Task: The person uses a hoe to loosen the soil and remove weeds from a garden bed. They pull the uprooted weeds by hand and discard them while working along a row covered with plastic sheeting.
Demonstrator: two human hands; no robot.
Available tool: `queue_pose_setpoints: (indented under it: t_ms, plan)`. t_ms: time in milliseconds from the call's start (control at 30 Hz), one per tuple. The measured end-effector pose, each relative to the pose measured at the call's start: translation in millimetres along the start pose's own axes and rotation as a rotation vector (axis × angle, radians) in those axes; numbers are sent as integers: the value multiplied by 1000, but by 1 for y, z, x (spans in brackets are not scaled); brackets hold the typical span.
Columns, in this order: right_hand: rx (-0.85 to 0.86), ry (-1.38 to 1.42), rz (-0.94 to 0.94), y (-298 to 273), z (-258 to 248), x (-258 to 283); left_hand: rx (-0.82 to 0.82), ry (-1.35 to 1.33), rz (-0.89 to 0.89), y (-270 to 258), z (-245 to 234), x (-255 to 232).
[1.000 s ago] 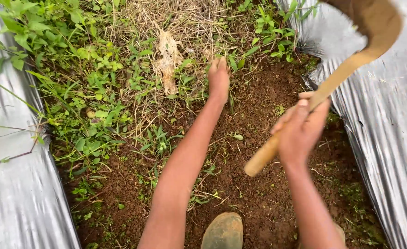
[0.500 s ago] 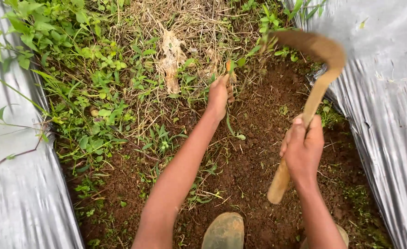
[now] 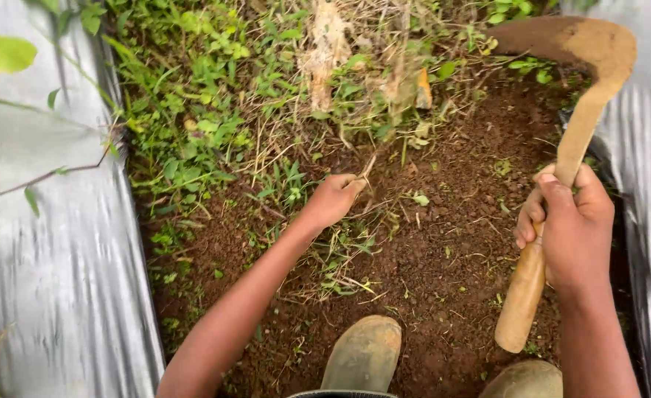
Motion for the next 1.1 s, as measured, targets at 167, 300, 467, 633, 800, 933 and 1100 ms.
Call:
queue_pose_setpoints:
  t_ms: [167, 300, 467, 633, 800, 933, 1100]
  plan:
    - [55, -2, 86, -9, 18, -29, -9, 351, -82, -11, -11, 51]
    - [80, -45, 135, -10, 22, -38, -111, 380, 39, -20, -7, 49]
    - [19, -29, 142, -9, 16, -28, -164, 528, 126, -24, -3, 39]
    - [16, -260, 56, -12, 3, -18, -425, 1304, 375, -17, 3, 30]
    - [-119, -322, -79, -5, -5, -32, -420, 1484, 350, -27, -19, -11]
    - [-401, 42, -51, -1, 41, -51, -501, 1408, 222, -24, -38, -52]
    - [-98, 116, 341, -45, 82, -106, -515, 1184, 629, -2, 14, -101]
Point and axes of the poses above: each hand's wrist, its own y-axis towards the middle knuckle, its own z-axis out of the palm, x = y × z, the point moved 3 cm from there along y, towards the middle knuckle, and after that the axes turned 10 degrees about -z, right-handed, at the moved point
